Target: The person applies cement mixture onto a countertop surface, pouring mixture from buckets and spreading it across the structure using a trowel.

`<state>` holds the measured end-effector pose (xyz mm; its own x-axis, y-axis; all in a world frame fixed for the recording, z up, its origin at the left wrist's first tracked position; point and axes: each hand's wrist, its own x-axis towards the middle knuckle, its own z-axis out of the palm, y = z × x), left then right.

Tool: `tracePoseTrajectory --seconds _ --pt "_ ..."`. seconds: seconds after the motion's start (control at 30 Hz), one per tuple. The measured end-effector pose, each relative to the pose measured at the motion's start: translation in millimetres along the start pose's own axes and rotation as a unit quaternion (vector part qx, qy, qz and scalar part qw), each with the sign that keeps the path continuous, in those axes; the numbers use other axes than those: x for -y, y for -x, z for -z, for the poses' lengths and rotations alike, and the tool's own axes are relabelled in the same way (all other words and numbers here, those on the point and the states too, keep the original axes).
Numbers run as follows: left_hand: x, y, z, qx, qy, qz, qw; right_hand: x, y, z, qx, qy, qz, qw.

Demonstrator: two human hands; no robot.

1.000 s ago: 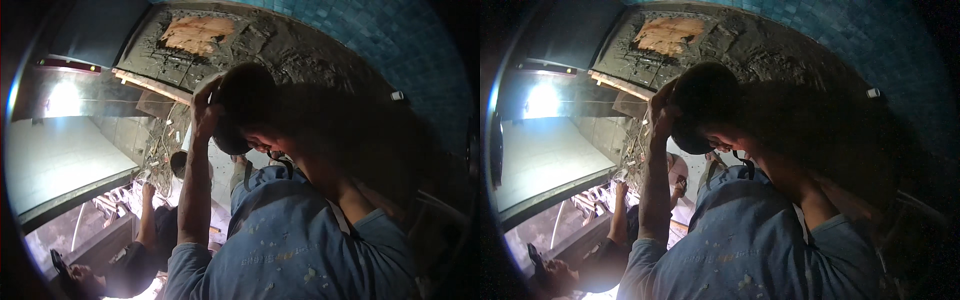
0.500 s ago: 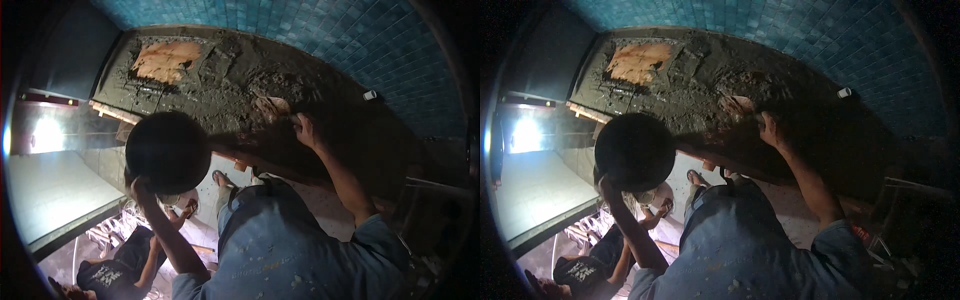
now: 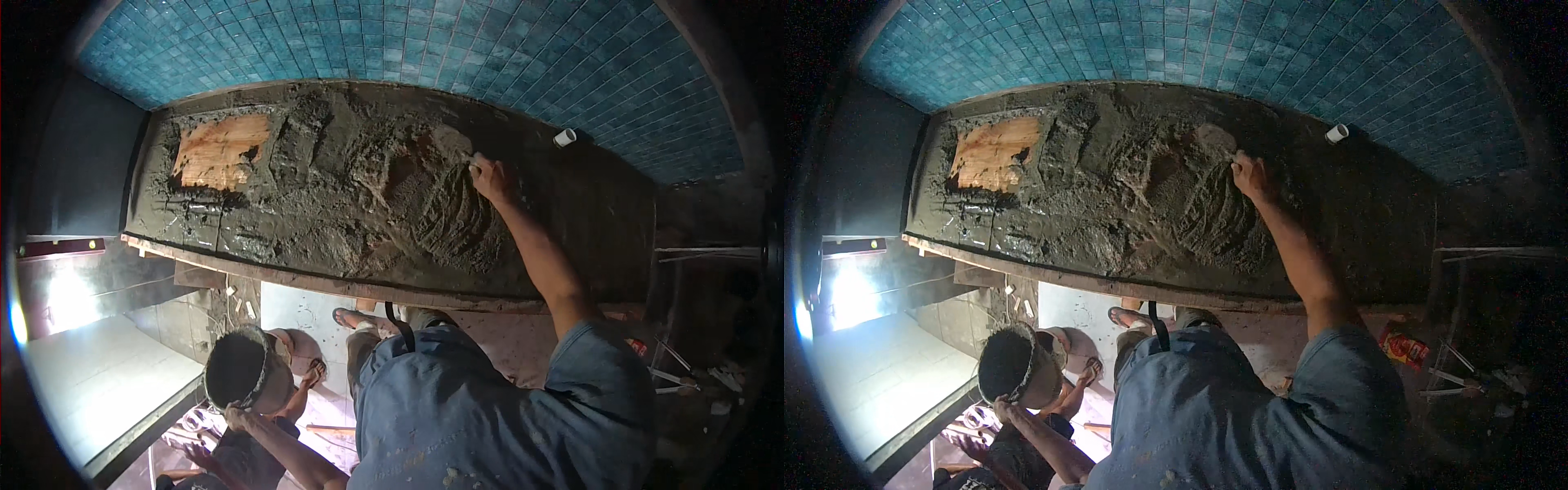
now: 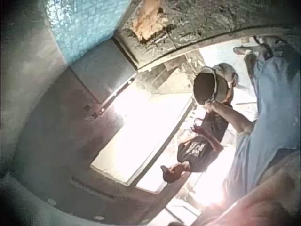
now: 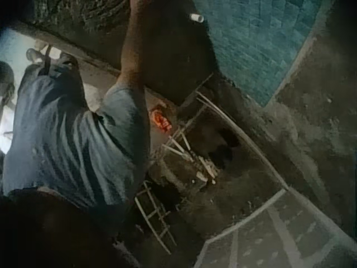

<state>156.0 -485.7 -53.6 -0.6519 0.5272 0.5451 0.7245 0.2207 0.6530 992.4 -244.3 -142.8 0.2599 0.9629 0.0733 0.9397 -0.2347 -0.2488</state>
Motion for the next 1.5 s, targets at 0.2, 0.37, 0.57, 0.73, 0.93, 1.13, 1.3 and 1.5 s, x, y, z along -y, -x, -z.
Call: tracePoseTrajectory --seconds 0.2,0.37,0.57,0.73,0.93,1.13,1.3,1.5 --pt "-20 9 -9 -0.015 0.102 0.247 0.964 24 -12 -31 -0.038 -0.346 -0.437 0.830" --pt "-10 1 0 -0.015 0.128 0.338 0.932 152 -76 -25 0.025 -0.633 -0.494 0.595" --pt "-8 -19 -18 0.017 0.169 0.405 0.898 169 -124 -93 0.099 -0.598 -0.420 0.676" --pt "5 -32 -24 0.031 0.179 0.452 0.873 230 -122 -110 0.045 -0.593 -0.498 0.631" --pt "23 -42 -43 0.043 0.183 0.508 0.841 329 -167 -71 0.112 -0.620 -0.439 0.641" --pt "38 -43 -61 0.040 0.183 0.555 0.810 364 -191 -102 0.099 -0.570 -0.448 0.681" --pt "47 -36 -52 0.019 0.175 0.579 0.796 429 -201 -135 0.246 -0.423 -0.313 0.814" --pt "36 -22 -132 0.110 0.218 0.594 0.766 307 -279 -145 -0.055 -0.086 -0.032 0.994"
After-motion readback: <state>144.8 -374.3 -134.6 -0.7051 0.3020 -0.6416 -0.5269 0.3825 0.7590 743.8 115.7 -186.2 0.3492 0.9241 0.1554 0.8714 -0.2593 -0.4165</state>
